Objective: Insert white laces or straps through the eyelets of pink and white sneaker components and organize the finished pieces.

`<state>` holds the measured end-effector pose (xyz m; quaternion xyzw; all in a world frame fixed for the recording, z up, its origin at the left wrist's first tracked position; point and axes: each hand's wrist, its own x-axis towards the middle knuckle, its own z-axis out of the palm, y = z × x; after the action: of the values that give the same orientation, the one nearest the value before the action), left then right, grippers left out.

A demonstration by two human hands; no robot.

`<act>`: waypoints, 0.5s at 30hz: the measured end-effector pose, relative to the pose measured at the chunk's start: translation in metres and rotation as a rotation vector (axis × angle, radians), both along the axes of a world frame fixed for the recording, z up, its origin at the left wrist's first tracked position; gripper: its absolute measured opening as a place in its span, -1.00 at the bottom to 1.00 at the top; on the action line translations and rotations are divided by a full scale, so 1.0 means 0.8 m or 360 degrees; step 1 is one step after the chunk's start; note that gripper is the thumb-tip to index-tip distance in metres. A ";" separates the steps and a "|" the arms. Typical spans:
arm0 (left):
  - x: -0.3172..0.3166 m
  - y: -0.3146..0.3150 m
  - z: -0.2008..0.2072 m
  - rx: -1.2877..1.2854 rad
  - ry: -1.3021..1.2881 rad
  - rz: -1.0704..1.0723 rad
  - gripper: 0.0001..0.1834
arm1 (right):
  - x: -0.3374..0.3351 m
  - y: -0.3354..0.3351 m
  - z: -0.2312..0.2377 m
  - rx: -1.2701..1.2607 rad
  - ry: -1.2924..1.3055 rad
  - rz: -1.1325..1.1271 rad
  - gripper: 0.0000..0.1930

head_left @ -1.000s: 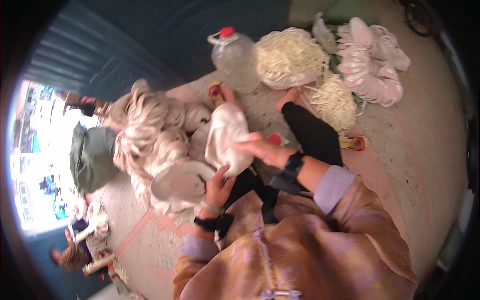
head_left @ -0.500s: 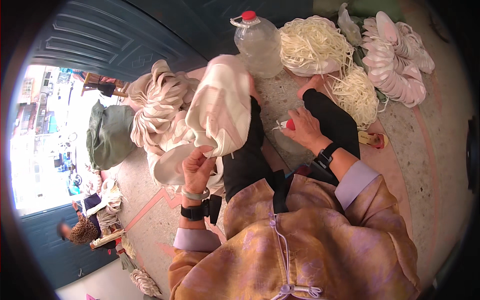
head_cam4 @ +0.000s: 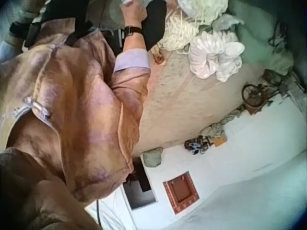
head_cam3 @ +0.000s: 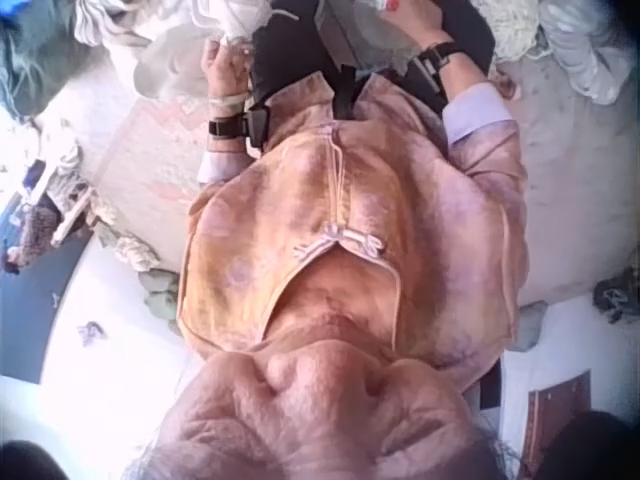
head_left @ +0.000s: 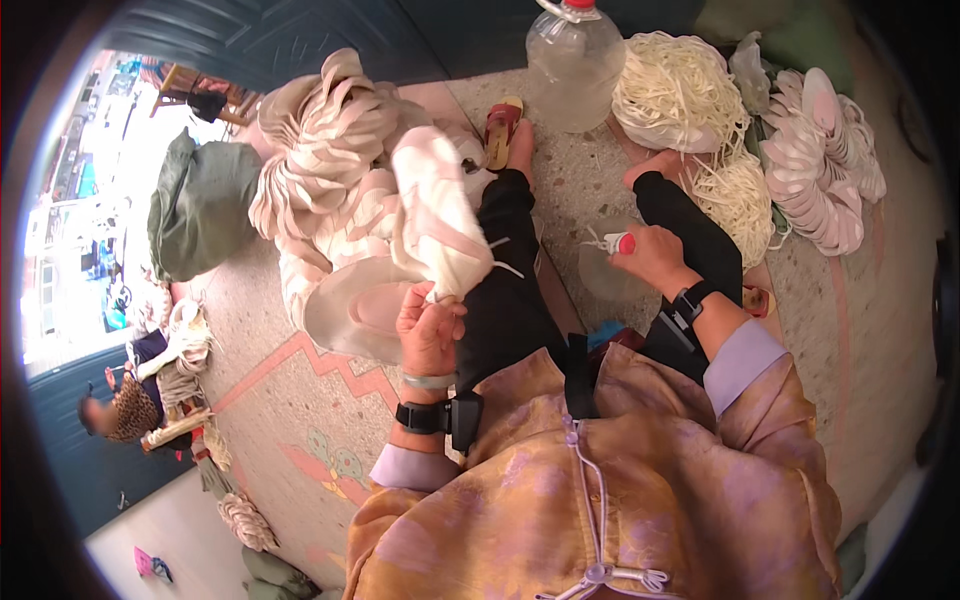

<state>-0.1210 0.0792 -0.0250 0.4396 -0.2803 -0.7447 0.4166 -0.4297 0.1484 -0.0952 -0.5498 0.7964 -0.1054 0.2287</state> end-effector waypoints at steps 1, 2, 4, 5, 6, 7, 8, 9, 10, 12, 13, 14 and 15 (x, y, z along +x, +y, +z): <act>0.008 0.002 0.001 0.0010 0.0008 0.0039 -0.78 | 0.003 -0.004 -0.002 0.0015 0.0007 0.0015 -0.66; 0.014 0.003 0.001 0.0021 0.0015 0.0044 -0.78 | 0.008 -0.010 -0.003 0.0024 0.0018 0.0044 -0.67; 0.024 0.008 0.004 -0.0011 -0.0020 0.0058 -0.80 | 0.017 -0.017 -0.006 0.0033 0.0033 0.0069 -0.68; 0.027 0.011 0.007 -0.0024 -0.0028 0.0040 -0.82 | 0.023 -0.025 -0.008 0.0039 0.0044 0.0040 -0.70; 0.030 0.014 0.007 -0.0035 -0.0025 0.0042 -0.82 | 0.027 -0.030 -0.009 0.0042 0.0054 0.0007 -0.71; 0.032 0.016 0.003 -0.0069 -0.0095 -0.0016 -0.83 | 0.031 -0.034 -0.010 0.0030 0.0056 0.0006 -0.71; 0.032 0.018 0.003 -0.0099 -0.0167 -0.0077 -0.84 | 0.035 -0.035 -0.011 -0.0012 0.0072 0.0087 -0.73; 0.033 0.020 0.006 -0.0119 -0.0202 -0.0044 -0.85 | 0.040 -0.036 -0.012 -0.0054 0.0087 0.0167 -0.74; 0.036 0.018 0.007 -0.0127 -0.0204 -0.0051 -0.85 | 0.043 -0.042 -0.014 -0.0061 0.0085 0.0160 -0.74; 0.047 0.012 0.012 -0.0241 -0.0295 -0.0014 -0.84 | 0.043 -0.058 -0.013 -0.0161 0.0102 0.0317 -0.68; 0.052 0.012 0.015 -0.0253 -0.0289 -0.0010 -0.84 | 0.038 -0.061 -0.011 -0.0141 0.0127 0.0373 -0.70; 0.052 0.012 0.020 -0.0260 -0.0289 -0.0016 -0.84 | 0.030 -0.066 -0.006 -0.0146 0.0127 0.0366 -0.70; 0.053 0.014 0.024 -0.0289 -0.0304 -0.0005 -0.84 | 0.020 -0.070 -0.002 -0.0042 0.0129 0.0335 -0.71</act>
<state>-0.0782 0.0905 -0.0057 0.4685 -0.3855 -0.6718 0.4250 -0.4137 0.0920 -0.0968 -0.6373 0.7414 -0.0689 0.1989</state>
